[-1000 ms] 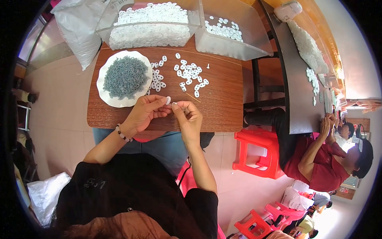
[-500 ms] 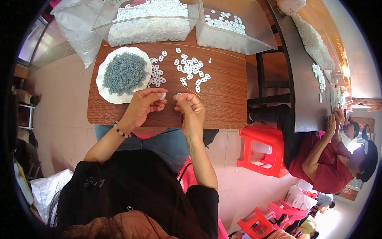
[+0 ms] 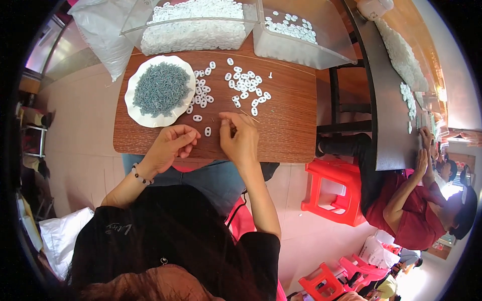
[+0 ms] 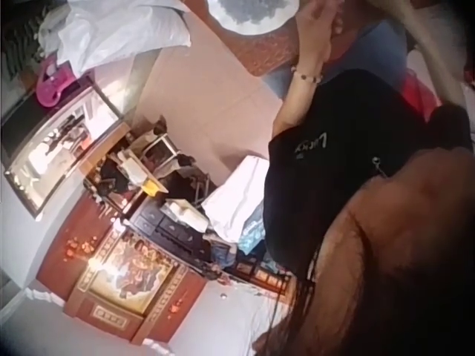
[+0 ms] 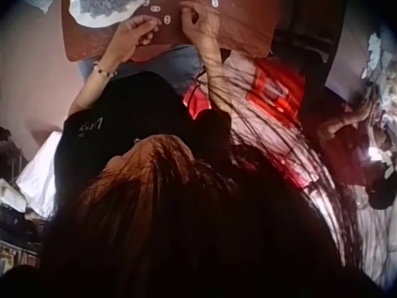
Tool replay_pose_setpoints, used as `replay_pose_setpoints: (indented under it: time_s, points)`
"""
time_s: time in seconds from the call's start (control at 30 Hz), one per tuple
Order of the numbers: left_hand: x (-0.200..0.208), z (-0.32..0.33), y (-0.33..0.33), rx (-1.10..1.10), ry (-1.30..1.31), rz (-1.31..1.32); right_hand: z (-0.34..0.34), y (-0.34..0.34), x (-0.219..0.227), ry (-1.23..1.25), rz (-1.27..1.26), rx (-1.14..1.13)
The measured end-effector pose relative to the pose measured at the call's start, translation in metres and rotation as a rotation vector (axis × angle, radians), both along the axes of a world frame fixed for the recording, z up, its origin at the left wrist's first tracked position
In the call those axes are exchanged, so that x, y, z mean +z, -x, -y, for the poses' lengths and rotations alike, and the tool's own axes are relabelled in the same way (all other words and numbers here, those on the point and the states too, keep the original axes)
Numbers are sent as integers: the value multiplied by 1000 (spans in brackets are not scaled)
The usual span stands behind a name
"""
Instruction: Manually assembling small white plastic components by inserting small grey pieces into them.
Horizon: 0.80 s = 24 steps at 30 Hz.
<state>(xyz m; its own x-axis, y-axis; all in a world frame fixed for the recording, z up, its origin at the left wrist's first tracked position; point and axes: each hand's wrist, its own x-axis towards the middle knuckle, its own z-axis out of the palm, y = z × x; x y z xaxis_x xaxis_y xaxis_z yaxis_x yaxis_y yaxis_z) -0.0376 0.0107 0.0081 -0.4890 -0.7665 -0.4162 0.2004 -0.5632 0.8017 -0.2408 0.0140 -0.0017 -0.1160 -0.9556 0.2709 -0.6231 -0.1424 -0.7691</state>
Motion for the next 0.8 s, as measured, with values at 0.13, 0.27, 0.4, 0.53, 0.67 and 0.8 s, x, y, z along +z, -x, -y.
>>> replay_pose_setpoints:
  time_s: [0.13,0.27,0.4,0.53,0.67,0.8]
  points:
    - [-3,-6,-1,-22,-44,-23,10,-11,8,-2,-179,44]
    - [-6,-6,-2,-32,-40,-28,16,-15,2,-7,-356,115]
    - [-6,-2,-1,-55,-84,-20,18,-16,-10,51,-400,121]
    - [-4,0,0,-31,-94,-2,16,-15,-1,139,-305,174]
    - [-3,2,-3,-23,-168,-52,-6,-20,30,146,-109,354]
    - [-1,2,-8,-64,-204,-131,-20,-22,33,216,-124,392]
